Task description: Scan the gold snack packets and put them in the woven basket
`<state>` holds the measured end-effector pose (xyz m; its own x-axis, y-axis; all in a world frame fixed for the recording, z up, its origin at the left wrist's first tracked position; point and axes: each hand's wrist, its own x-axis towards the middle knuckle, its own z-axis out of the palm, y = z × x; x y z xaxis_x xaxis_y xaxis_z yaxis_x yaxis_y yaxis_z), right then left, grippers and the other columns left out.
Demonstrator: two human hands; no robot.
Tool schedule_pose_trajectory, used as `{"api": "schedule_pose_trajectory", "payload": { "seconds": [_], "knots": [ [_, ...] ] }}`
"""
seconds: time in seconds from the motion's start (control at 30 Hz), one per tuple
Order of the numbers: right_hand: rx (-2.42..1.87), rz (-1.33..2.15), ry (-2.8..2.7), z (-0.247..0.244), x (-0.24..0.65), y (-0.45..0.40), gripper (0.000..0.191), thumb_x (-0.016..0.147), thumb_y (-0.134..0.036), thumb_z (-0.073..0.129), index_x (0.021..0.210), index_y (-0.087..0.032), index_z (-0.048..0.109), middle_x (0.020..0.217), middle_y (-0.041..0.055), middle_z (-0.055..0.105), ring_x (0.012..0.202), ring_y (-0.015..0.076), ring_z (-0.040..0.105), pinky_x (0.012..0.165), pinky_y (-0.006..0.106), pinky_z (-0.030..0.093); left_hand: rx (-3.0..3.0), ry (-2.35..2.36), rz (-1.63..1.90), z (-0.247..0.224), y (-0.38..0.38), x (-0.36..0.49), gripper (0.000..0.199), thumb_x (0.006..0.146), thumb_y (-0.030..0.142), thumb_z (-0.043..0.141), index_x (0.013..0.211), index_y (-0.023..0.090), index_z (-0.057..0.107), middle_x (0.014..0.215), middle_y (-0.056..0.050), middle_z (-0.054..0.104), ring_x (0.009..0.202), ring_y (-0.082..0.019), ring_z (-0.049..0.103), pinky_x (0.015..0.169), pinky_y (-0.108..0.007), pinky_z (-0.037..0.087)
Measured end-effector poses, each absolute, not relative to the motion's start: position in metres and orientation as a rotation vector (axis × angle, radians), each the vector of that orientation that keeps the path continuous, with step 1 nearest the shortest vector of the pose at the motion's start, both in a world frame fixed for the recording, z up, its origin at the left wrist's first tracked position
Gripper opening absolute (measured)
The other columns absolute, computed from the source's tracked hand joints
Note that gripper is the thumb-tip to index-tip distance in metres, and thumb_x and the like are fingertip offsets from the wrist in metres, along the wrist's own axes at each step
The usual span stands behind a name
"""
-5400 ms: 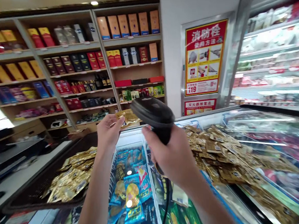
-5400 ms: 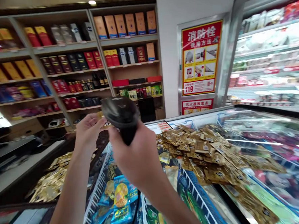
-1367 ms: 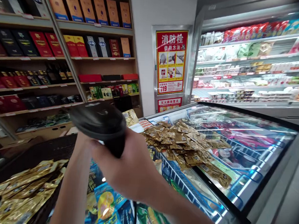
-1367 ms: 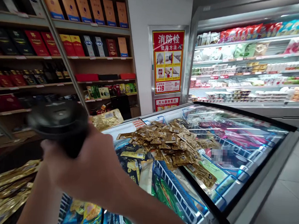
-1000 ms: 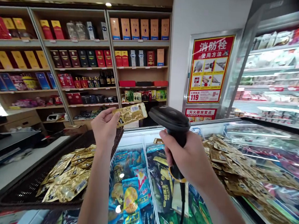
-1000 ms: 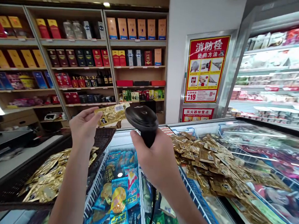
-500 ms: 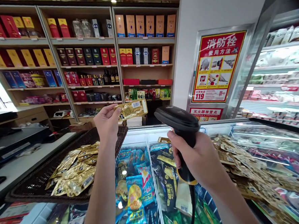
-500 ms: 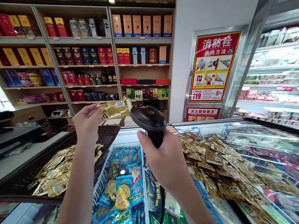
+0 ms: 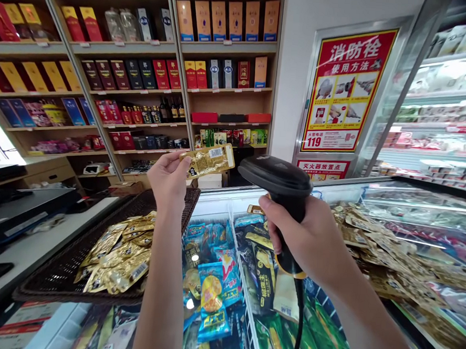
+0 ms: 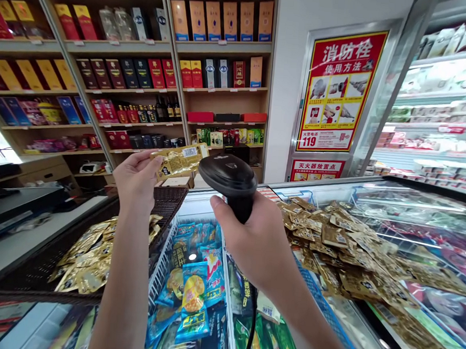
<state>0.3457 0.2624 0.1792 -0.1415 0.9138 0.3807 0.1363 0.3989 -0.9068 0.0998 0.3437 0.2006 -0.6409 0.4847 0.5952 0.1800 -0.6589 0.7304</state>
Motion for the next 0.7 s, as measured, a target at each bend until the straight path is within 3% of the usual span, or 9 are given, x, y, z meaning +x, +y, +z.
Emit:
{"api": "schedule_pose_trajectory", "payload": {
  "seconds": [0.27, 0.5, 0.7],
  "knots": [
    [-0.912, 0.957, -1.537, 0.182, 0.344, 0.261, 0.046, 0.09, -0.058, 0.067, 0.063, -0.023, 0.051, 0.045, -0.0006, 0.055, 0.044, 0.016, 0.052, 0.048, 0.03, 0.042, 1.268, 1.184, 2.385, 0.201, 0.342, 0.102, 0.021, 0.067, 0.023, 0.081, 0.085, 0.017, 0.074, 0.085, -0.007, 0.077, 0.085, -0.02, 0.074, 0.07, -0.025, 0.058],
    [-0.942, 0.873, -1.56, 0.181, 0.342, 0.26, 0.043, 0.089, -0.056, 0.066, 0.065, -0.023, 0.053, 0.05, -0.001, 0.053, 0.047, 0.0161, 0.05, 0.046, 0.03, 0.039, 1.272, 1.208, 2.364, 0.201, 0.343, 0.104, 0.02, 0.066, 0.024, 0.081, 0.085, 0.018, 0.074, 0.083, -0.006, 0.077, 0.085, -0.021, 0.074, 0.067, -0.026, 0.058],
    [-0.86, 0.931, -1.513, 0.181, 0.35, 0.257, 0.04, 0.091, -0.052, 0.071, 0.068, -0.022, 0.059, 0.05, -0.001, 0.057, 0.043, 0.0157, 0.053, 0.045, 0.029, 0.043, 1.206, 1.128, 2.626, 0.216, 0.297, 0.103, 0.026, 0.072, 0.032, 0.083, 0.095, 0.022, 0.075, 0.092, -0.005, 0.077, 0.091, -0.021, 0.074, 0.071, -0.028, 0.059]
  ]
}}
